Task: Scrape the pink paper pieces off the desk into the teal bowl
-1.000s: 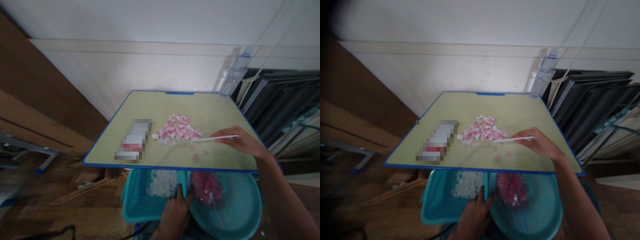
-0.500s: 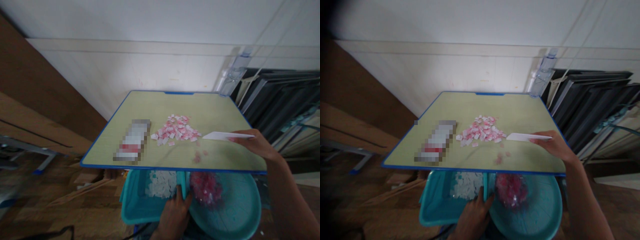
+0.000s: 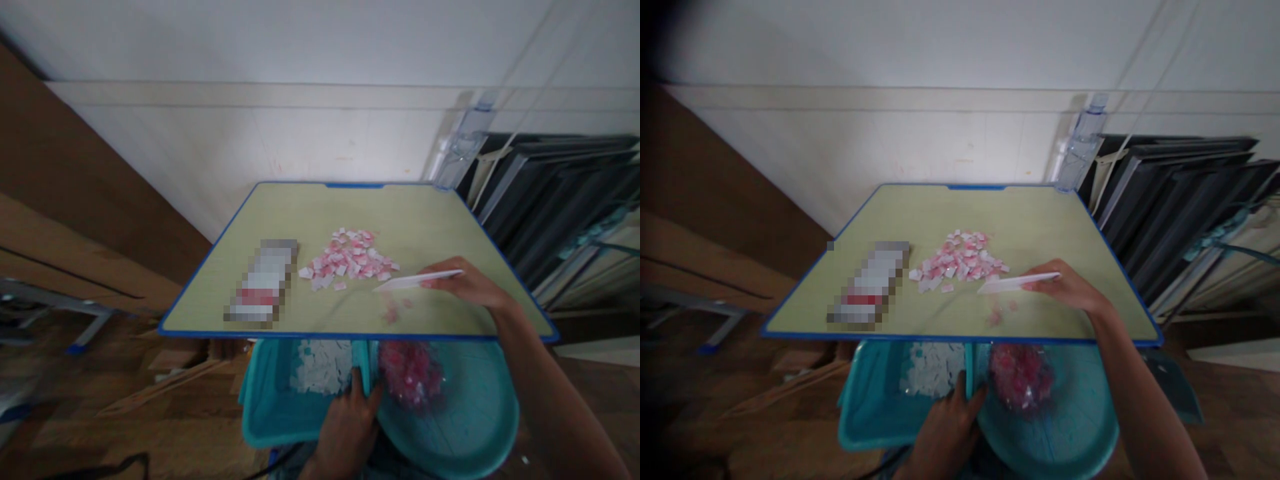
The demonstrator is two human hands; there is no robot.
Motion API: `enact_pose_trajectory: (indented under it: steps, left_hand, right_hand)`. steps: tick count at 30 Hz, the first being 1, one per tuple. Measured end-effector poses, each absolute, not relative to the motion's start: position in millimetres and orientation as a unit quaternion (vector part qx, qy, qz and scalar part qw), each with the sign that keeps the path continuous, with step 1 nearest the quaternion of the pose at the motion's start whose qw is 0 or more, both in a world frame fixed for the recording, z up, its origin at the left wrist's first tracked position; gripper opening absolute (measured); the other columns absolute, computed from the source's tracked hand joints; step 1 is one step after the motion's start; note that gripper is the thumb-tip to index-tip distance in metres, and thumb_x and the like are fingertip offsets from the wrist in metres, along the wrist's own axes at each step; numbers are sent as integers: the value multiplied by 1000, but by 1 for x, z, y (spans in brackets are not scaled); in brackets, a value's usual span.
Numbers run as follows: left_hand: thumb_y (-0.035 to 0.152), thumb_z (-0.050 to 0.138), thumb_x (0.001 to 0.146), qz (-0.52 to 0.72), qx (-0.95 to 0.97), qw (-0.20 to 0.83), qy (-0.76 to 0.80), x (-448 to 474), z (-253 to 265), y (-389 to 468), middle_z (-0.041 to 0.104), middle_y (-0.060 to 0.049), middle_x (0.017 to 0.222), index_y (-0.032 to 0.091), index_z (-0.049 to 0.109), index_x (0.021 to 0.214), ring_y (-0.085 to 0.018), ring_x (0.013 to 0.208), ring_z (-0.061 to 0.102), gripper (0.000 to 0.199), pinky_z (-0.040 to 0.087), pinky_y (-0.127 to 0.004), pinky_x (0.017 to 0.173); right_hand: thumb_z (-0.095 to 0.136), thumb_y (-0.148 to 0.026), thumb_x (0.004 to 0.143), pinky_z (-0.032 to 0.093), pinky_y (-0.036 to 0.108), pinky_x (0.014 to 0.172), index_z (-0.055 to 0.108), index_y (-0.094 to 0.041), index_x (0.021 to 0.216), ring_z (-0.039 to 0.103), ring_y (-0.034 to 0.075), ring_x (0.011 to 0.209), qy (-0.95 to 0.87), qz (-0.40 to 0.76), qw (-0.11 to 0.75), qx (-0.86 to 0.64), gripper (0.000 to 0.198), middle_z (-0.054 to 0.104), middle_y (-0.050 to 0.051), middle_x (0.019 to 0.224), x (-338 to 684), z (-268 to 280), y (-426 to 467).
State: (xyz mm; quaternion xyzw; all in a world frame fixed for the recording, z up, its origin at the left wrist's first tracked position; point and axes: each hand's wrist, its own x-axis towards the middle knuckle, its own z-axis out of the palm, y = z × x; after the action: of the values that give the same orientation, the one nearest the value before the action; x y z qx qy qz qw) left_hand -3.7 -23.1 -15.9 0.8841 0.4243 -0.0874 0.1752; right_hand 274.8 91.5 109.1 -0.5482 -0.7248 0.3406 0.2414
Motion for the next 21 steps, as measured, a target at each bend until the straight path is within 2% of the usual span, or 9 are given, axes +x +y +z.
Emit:
enact_pose_trajectory:
  steps: [4, 10, 16, 21]
  left_hand:
    - [13, 48, 78, -99, 883, 175, 424, -3, -13, -22, 31, -22, 133, 31, 36, 129, -25, 83, 62, 56, 49, -39, 70]
    - [12, 45, 79, -97, 883, 179, 422, -3, -13, -22, 31, -22, 132, 30, 35, 130, -26, 83, 61, 55, 49, -39, 69]
    - [13, 47, 79, -95, 881, 183, 425, -3, -13, -21, 30, -20, 133, 31, 35, 130, -25, 86, 61, 56, 49, -39, 71]
    - [13, 47, 78, -101, 879, 192, 424, -3, -9, -19, 33, -19, 131, 31, 36, 130, -25, 87, 60, 56, 48, -39, 72]
  right_hand:
    - [55, -46, 77, 44, 25, 60, 71, -12, 83, 59, 18, 68, -753, 394, 209, -484, 38, 67, 3, 70, 264, 111, 100]
    - [49, -47, 81, 45, 30, 81, 68, -15, 102, 61, 21, 91, -768, 481, 174, -385, 43, 69, 8, 96, 262, 122, 101]
    - [47, -54, 80, 44, 34, 86, 69, -14, 100, 62, 23, 95, -787, 473, 151, -365, 50, 69, 11, 100, 271, 124, 93]
    - [43, -59, 79, 37, 36, 95, 68, -16, 103, 59, 24, 101, -782, 475, 147, -375, 55, 67, 11, 105, 281, 128, 76]
